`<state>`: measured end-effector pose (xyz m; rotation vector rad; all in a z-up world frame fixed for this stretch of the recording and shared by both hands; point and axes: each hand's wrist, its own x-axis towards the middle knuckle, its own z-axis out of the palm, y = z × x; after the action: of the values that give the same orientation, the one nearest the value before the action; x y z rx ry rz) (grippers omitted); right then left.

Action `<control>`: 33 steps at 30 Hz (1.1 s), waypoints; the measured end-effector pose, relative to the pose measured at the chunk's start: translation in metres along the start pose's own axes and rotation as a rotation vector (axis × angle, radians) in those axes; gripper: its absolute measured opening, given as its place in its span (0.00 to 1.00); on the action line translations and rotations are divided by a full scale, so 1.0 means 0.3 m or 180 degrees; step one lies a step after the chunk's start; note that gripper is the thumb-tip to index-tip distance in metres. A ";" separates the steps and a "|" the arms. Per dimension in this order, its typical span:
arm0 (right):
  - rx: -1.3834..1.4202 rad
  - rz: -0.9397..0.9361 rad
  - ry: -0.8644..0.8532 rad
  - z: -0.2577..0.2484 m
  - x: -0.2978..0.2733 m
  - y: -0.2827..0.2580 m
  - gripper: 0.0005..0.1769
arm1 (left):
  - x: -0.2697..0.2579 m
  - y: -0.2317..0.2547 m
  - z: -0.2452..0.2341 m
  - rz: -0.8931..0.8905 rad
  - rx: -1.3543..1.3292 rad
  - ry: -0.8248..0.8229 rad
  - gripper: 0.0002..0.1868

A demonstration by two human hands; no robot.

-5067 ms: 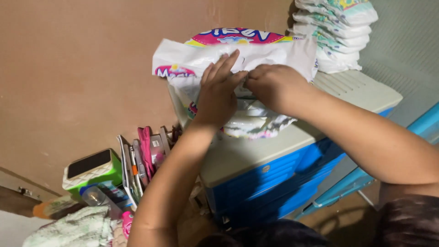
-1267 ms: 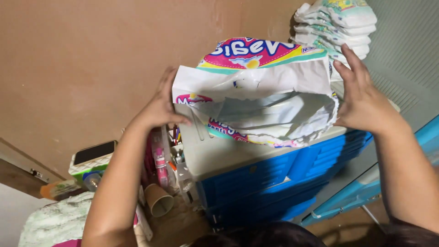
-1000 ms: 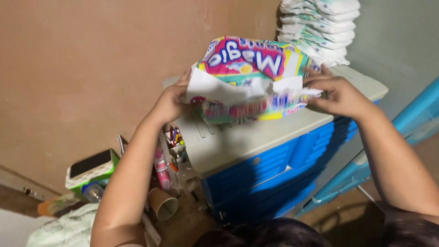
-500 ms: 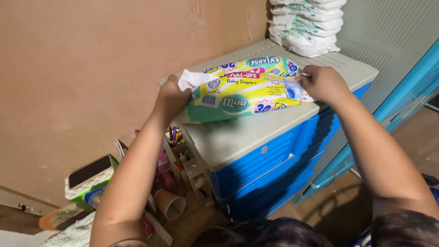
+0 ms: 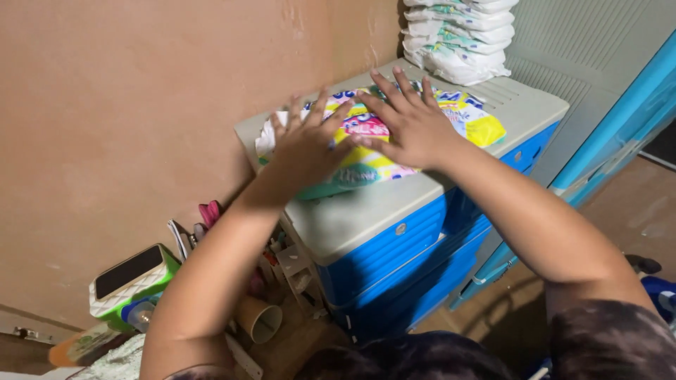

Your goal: The person wipes the top of a blue cooler with a cloth, then opens a package of Magic Pants Pull-Ups diapers. They remove several diapers one by one and stack them on the cooler. The person then places the empty package on a nearby shelf and moves a pink box onto the cooler.

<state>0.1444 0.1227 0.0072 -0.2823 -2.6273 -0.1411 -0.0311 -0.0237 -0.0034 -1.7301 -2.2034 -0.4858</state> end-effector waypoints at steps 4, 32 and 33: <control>0.0496 0.0523 -0.0640 0.081 0.071 0.102 0.43 | 0.075 -0.063 0.036 -0.0699 -0.0085 -0.0802 0.36; 0.4630 0.3121 0.1993 0.065 -0.048 0.210 0.26 | 0.076 -0.044 0.053 -0.0949 0.0196 -0.1957 0.47; 0.4254 0.2865 0.2252 0.051 -0.025 0.176 0.24 | 0.077 -0.046 0.050 -0.0942 0.0219 -0.1986 0.47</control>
<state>0.1555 0.1752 -0.0071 -0.6807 -1.2552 1.4171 -0.0501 -0.0001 -0.0081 -1.6825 -2.8827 0.0986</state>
